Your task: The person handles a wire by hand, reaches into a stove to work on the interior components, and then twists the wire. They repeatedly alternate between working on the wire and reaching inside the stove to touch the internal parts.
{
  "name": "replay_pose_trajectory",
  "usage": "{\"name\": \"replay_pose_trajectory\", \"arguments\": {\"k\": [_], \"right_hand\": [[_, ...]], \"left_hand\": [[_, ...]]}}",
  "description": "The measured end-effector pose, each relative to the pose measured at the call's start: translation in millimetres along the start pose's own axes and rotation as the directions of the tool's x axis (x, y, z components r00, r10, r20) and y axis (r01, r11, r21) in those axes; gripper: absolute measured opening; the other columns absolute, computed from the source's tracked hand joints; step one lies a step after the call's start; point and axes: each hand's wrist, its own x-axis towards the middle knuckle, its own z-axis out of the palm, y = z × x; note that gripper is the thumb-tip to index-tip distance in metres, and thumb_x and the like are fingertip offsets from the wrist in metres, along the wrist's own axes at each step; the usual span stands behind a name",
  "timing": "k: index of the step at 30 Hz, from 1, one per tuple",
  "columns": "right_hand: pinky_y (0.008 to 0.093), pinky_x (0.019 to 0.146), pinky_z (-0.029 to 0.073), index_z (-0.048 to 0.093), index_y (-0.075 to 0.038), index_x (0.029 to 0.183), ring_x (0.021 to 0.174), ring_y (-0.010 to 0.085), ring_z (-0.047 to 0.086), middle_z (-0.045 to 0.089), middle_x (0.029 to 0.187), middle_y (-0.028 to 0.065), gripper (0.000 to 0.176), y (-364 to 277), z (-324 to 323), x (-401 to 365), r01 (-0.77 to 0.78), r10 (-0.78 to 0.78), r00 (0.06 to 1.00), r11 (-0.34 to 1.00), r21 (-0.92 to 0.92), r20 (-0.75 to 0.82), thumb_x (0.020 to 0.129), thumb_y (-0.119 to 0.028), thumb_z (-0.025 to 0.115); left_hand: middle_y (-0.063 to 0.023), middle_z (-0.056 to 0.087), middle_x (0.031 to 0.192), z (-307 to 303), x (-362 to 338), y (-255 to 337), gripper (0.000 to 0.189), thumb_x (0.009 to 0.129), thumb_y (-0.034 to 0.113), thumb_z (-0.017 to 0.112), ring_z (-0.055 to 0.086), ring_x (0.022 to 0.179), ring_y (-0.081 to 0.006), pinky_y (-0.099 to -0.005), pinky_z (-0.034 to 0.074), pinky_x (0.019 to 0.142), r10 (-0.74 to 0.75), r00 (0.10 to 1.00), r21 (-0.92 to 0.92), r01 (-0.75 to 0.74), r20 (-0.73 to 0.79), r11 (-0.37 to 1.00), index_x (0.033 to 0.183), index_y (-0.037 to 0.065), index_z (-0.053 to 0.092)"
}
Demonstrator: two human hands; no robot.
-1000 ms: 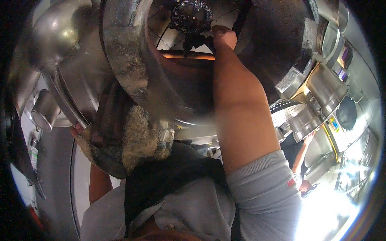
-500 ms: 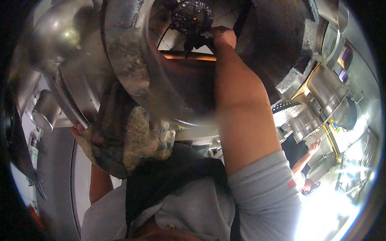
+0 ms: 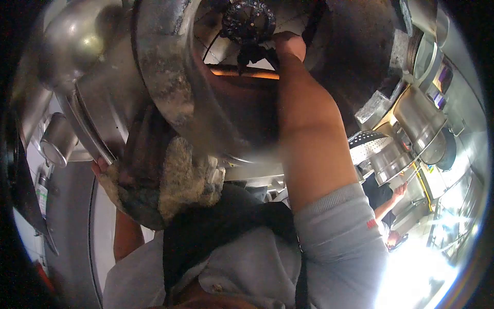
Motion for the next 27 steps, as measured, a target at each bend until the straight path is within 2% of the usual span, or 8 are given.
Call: {"name": "replay_pose_trajectory", "arguments": {"k": [3,7,9,12,16,18,21,27], "right_hand": [[0.0351,0.098,0.047,0.072,-0.02,0.111,0.113,0.0277,0.062,0.066,0.122,0.0087,0.036,42.5,27.2,38.8,0.262,-0.262,0.965,0.962,-0.071,0.012,0.083,-0.041,0.062],[0.0337,0.098,0.046,0.071,-0.017,0.112,0.113,0.0274,0.062,0.066,0.122,0.0096,0.038,22.1,5.4,19.4,0.08,-0.071,0.994,0.992,-0.102,0.083,0.084,-0.041,0.061],[0.0344,0.097,0.047,0.069,-0.015,0.116,0.113,0.0276,0.062,0.066,0.122,0.0119,0.04,26.6,6.7,21.5,0.323,-0.279,0.945,0.882,-0.342,0.174,0.085,-0.038,0.063],[0.0345,0.096,0.048,0.066,-0.015,0.122,0.112,0.0278,0.063,0.066,0.12,0.0131,0.039,36.5,17.2,26.0,0.105,-0.105,0.98,0.994,0.008,0.168,0.087,-0.032,0.061],[0.0338,0.092,0.049,0.067,-0.016,0.12,0.108,0.0251,0.065,0.069,0.116,0.0119,0.036,39.3,15.9,29.2,0.082,-0.079,0.987,0.997,-0.015,0.142,0.087,-0.029,0.059],[0.033,0.088,0.05,0.069,-0.016,0.117,0.102,0.023,0.067,0.07,0.113,0.0111,0.034,48.8,24.0,37.3,0.514,-0.523,0.847,0.764,-0.388,0.094,0.088,-0.027,0.057],[0.0328,0.087,0.05,0.07,-0.015,0.116,0.099,0.0217,0.067,0.07,0.113,0.0107,0.033,38.8,19.3,25.3,0.3,-0.304,0.946,0.953,0.05,0.109,0.089,-0.028,0.057],[0.0342,0.103,0.044,0.069,-0.023,0.118,0.118,0.0264,0.059,0.063,0.128,0.0087,0.034,29.7,20.5,20.4,0.024,-0.041,0.986,0.994,0.106,0.162,0.092,-0.019,0.048]], "left_hand": [[-0.0121,0.057,0.11,5.2,-2.8,5.4,0.039,0.098,0.034,0.053,0.056,0.098,-0.0233,-0.041,0.048,0.085,-0.009,0.999,0.07,0.011,-0.034,0.997,0.123,0.005,0.046],[-0.0119,0.058,0.103,15.2,-4.2,12.2,0.046,0.096,0.039,0.051,0.055,0.093,-0.0216,-0.0375,0.045,0.083,-0.003,0.996,0.164,0.018,-0.092,0.986,0.117,-0.002,0.052],[-0.0124,0.059,0.104,17.2,-4.4,12.2,0.046,0.096,0.038,0.05,0.055,0.093,-0.0211,-0.0374,0.045,0.083,0.05,0.995,0.18,-0.034,-0.085,0.983,0.118,-0.003,0.051],[-0.0132,0.059,0.105,25.8,-7.0,19.1,0.046,0.097,0.037,0.05,0.056,0.093,-0.0208,-0.0371,0.046,0.083,0.012,0.994,0.141,0.004,-0.108,0.99,0.119,-0.003,0.05],[-0.0135,0.059,0.107,18.9,-5.2,14.6,0.046,0.097,0.037,0.049,0.057,0.093,-0.0213,-0.0369,0.047,0.083,-0.009,0.996,0.13,0.02,-0.089,0.991,0.12,-0.003,0.05],[-0.0136,0.059,0.107,18.9,-4.7,15.0,0.046,0.097,0.037,0.049,0.057,0.093,-0.0213,-0.0372,0.047,0.084,0.014,0.997,0.157,-0.001,-0.082,0.988,0.119,-0.003,0.05],[-0.0134,0.06,0.104,25.9,-8.9,17.4,0.045,0.097,0.038,0.049,0.057,0.092,-0.021,-0.037,0.047,0.082,-0.007,0.993,0.082,0.016,-0.115,0.996,0.117,-0.002,0.051],[-0.0147,0.06,0.105,18.8,-4.3,11.8,0.047,0.097,0.04,0.05,0.056,0.092,-0.0215,-0.0373,0.046,0.082,0.071,0.995,0.163,-0.06,-0.063,0.985,0.114,-0.004,0.053]]}}
